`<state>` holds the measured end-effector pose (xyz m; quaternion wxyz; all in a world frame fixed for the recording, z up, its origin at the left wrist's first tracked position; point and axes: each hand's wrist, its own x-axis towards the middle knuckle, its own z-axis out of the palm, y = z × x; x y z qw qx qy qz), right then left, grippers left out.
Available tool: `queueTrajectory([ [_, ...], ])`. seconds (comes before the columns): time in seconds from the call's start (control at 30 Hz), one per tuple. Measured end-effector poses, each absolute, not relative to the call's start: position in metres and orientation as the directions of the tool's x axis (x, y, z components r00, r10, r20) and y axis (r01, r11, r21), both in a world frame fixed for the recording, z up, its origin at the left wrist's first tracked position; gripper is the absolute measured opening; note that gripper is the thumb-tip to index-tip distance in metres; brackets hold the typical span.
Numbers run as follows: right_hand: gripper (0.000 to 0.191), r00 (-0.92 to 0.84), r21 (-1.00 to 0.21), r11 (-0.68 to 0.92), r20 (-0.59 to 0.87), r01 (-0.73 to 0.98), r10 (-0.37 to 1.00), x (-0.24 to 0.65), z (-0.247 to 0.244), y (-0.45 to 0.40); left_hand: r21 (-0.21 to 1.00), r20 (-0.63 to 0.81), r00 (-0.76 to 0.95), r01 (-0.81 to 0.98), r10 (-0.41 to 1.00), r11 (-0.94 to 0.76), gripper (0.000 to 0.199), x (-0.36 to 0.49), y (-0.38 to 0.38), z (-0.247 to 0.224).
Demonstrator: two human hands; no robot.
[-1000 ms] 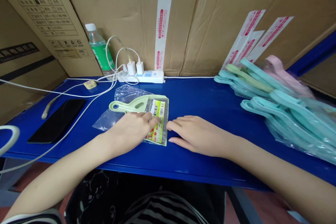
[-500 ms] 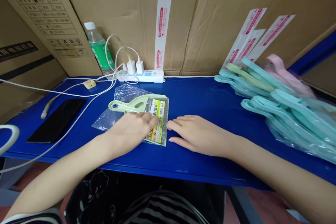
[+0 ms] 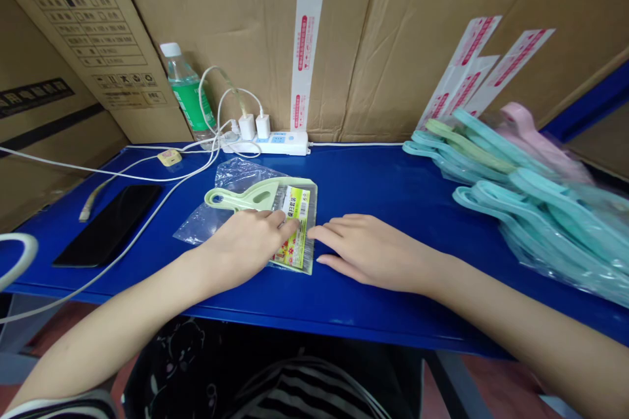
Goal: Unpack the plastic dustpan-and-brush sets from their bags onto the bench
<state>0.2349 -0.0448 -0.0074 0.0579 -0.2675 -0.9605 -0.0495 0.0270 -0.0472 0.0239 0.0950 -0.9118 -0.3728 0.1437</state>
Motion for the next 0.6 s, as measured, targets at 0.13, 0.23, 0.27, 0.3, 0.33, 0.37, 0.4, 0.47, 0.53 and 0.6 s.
queueTrajectory([
  [0.13, 0.027, -0.873, 0.054, 0.878, 0.147, 0.476, 0.464, 0.2352, -0.0091, -0.0451, -0.284, -0.181, 0.675, 0.66, 0.715, -0.695, 0.039, 0.0265, -0.0463, 0.0233],
  [0.23, 0.033, -0.876, 0.062, 0.879, 0.141, 0.473, 0.462, 0.2354, -0.009, -0.0453, -0.281, -0.173, 0.661, 0.678, 0.731, -0.679, 0.04, 0.0262, -0.0459, 0.0228],
  [0.27, 0.034, -0.878, 0.065, 0.88, 0.139, 0.47, 0.459, 0.2354, -0.0089, -0.0453, -0.278, -0.169, 0.652, 0.688, 0.739, -0.67, 0.04, 0.0263, -0.0458, 0.0231],
  [0.3, 0.035, -0.881, 0.067, 0.883, 0.135, 0.465, 0.454, 0.2355, -0.0086, -0.0453, -0.276, -0.165, 0.641, 0.7, 0.749, -0.659, 0.041, 0.0265, -0.0458, 0.0236],
  [0.33, 0.036, -0.882, 0.068, 0.884, 0.132, 0.462, 0.451, 0.2356, -0.0084, -0.0453, -0.274, -0.16, 0.631, 0.711, 0.759, -0.648, 0.041, 0.0269, -0.0458, 0.0243],
  [0.37, 0.037, -0.883, 0.07, 0.884, 0.131, 0.461, 0.45, 0.2356, -0.008, -0.0454, -0.274, -0.154, 0.621, 0.721, 0.769, -0.637, 0.041, 0.0273, -0.0458, 0.0252],
  [0.4, 0.038, -0.882, 0.073, 0.884, 0.133, 0.463, 0.451, 0.2357, -0.0076, -0.0455, -0.274, -0.15, 0.611, 0.729, 0.777, -0.627, 0.041, 0.0278, -0.0458, 0.0261],
  [0.47, 0.041, -0.88, 0.08, 0.881, 0.137, 0.467, 0.454, 0.2356, -0.0066, -0.0459, -0.278, -0.145, 0.596, 0.742, 0.79, -0.611, 0.04, 0.0286, -0.0458, 0.0276],
  [0.53, 0.04, -0.88, 0.085, 0.88, 0.136, 0.468, 0.455, 0.2355, -0.0055, -0.0465, -0.285, -0.143, 0.585, 0.748, 0.798, -0.599, 0.04, 0.0289, -0.0458, 0.0284],
  [0.6, 0.037, -0.882, 0.083, 0.882, 0.128, 0.465, 0.453, 0.2355, -0.0046, -0.047, -0.289, -0.14, 0.575, 0.755, 0.806, -0.589, 0.04, 0.0291, -0.046, 0.0286],
])
